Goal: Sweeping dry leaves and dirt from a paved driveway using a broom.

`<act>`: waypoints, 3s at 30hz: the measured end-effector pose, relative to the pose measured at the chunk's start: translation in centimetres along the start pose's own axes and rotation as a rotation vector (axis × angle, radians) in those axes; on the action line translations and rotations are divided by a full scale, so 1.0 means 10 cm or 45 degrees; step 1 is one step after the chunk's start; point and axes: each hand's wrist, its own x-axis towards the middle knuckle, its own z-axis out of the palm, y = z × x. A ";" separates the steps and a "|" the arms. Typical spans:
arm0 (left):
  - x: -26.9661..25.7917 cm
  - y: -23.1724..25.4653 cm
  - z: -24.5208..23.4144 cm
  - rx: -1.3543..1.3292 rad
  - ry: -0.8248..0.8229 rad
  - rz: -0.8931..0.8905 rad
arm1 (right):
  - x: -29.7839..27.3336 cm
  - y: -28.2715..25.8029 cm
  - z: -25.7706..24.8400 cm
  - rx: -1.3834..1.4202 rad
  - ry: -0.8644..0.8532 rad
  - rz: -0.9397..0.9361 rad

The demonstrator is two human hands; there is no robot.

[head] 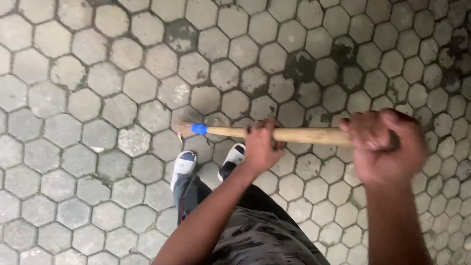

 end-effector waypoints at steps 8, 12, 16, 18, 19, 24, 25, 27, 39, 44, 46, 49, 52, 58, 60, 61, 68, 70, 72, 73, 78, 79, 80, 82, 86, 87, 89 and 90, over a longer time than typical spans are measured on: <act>0.35 0.23 0.30 0.005 -0.346 -0.113 | 0.00 0.11 0.21 -0.911 -0.210 -0.603; 0.23 -0.14 0.41 0.294 -0.583 -0.270 | -0.21 0.53 0.21 -0.628 -0.370 -0.076; -0.22 -0.32 -0.25 0.176 -0.461 -0.317 | -0.25 0.51 0.68 -0.434 -0.434 0.128; -0.46 -0.56 -0.46 0.278 -0.380 -0.431 | -0.23 0.73 0.73 -0.105 -0.450 0.202; -0.59 -0.71 -0.53 0.290 -0.360 -0.446 | -0.25 0.85 0.76 -0.090 -0.472 0.206; -1.09 -1.09 -0.92 0.337 -0.168 -0.523 | -0.34 1.26 0.89 0.072 -0.386 0.363; -1.13 -1.15 -0.93 0.337 -0.141 -0.529 | -0.34 1.19 1.01 0.071 -0.414 0.363; -1.26 -1.24 -0.90 0.309 0.038 -0.398 | -0.42 1.03 1.20 -0.160 -0.561 0.290; -1.85 -1.70 -1.88 -0.076 0.093 -0.476 | -0.96 1.88 2.66 -0.801 -1.120 0.392; -2.84 -2.43 -2.19 0.026 0.262 -0.592 | -1.32 2.42 3.15 -0.534 -1.293 0.414; -3.10 -2.58 -2.30 0.095 0.372 -0.563 | -1.39 2.48 3.34 -0.511 -1.333 0.433; -3.29 -2.50 -2.55 0.157 0.366 -0.709 | -1.42 2.44 3.54 -0.581 -1.299 0.427; -3.21 -2.50 -2.56 0.087 0.629 -0.570 | -1.40 2.28 3.60 -0.591 -1.085 0.561; -2.69 -2.19 -2.86 0.040 0.612 -0.448 | -1.30 2.07 3.97 -0.564 -1.371 0.170; -2.58 -2.10 -3.02 0.020 0.529 -0.635 | -1.23 2.30 4.00 -0.997 -1.174 0.496; -2.58 -2.17 -3.04 0.013 0.542 -0.647 | -1.19 2.48 3.98 -1.002 -1.191 0.503; -2.86 -2.57 -3.02 0.127 0.547 -0.953 | -0.80 3.03 4.22 -0.655 -1.870 0.506; -2.98 -2.62 -2.98 0.165 0.617 -1.000 | -0.65 3.05 4.33 -0.618 -1.958 0.593; -2.99 -2.67 -2.99 0.098 0.801 -1.100 | -0.39 3.08 4.46 -0.629 -1.909 0.526; -2.96 -2.69 -3.04 0.095 0.825 -1.122 | -0.28 3.05 4.53 -0.622 -1.941 0.534; -2.79 -2.41 -3.29 0.033 0.932 -1.191 | 0.26 3.01 4.69 -0.305 -1.738 0.885; -2.73 -2.38 -3.26 0.017 0.954 -1.233 | 0.35 3.03 4.70 -0.305 -1.771 0.924; -2.67 -2.36 -3.26 0.020 0.991 -1.236 | 0.44 3.07 4.73 -0.298 -1.837 0.952; -2.59 -2.27 -3.25 0.010 1.051 -1.279 | 0.54 3.11 4.84 -0.289 -1.936 1.016; -2.53 -2.10 -3.25 -0.144 1.188 -1.377 | 0.51 3.16 5.18 -0.353 -2.117 1.083; -2.53 -2.07 -3.22 -0.198 1.242 -1.386 | 0.47 3.19 5.24 -0.338 -2.172 1.085; -2.55 -1.97 -3.14 -0.235 1.288 -1.459 | 0.42 3.26 5.27 -0.299 -2.236 1.143; -2.56 -1.93 -3.12 -0.256 1.311 -1.501 | 0.38 3.31 5.30 -0.256 -2.269 1.171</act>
